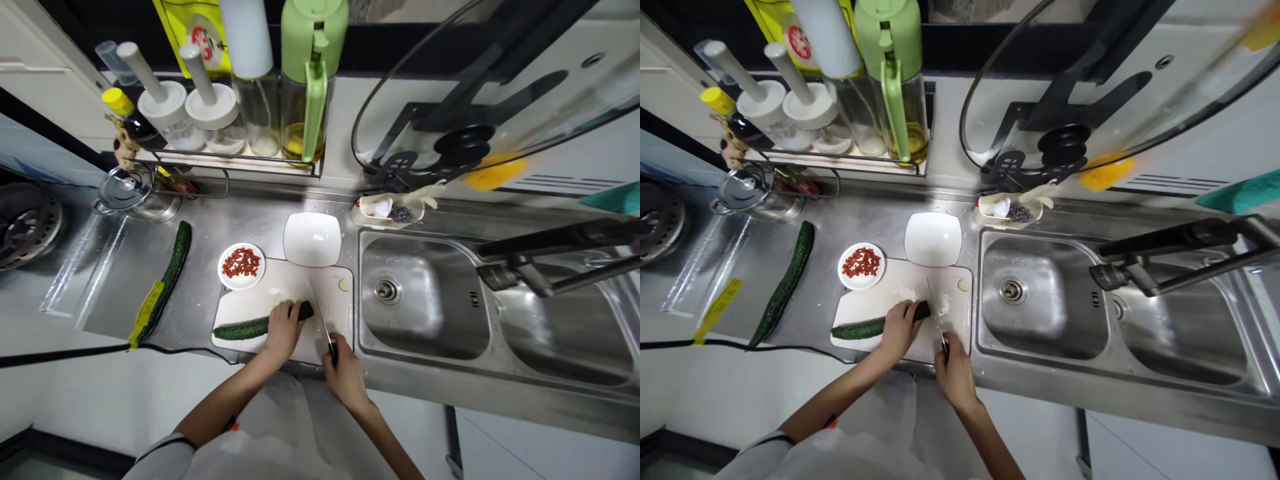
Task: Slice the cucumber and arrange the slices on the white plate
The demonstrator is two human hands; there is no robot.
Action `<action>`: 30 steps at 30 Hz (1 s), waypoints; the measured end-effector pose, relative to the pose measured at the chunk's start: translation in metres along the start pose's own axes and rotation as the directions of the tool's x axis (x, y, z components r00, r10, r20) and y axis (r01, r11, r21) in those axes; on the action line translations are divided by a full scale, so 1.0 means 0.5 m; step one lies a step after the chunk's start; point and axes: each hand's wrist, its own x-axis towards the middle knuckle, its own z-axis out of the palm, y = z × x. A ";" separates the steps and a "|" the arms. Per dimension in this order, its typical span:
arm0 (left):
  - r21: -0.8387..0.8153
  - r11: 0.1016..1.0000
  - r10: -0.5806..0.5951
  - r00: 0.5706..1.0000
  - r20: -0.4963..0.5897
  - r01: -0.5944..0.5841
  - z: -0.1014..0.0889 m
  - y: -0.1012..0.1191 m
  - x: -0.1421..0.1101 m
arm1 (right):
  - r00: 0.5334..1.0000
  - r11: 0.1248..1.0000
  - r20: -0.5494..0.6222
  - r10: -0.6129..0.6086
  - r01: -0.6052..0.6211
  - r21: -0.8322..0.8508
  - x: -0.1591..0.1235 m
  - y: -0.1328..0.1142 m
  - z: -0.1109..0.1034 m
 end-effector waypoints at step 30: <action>-0.058 0.972 0.231 0.970 0.071 -0.227 -0.075 -0.065 0.038 | 0.990 0.999 0.142 -0.013 0.008 0.035 0.030 0.006 -0.012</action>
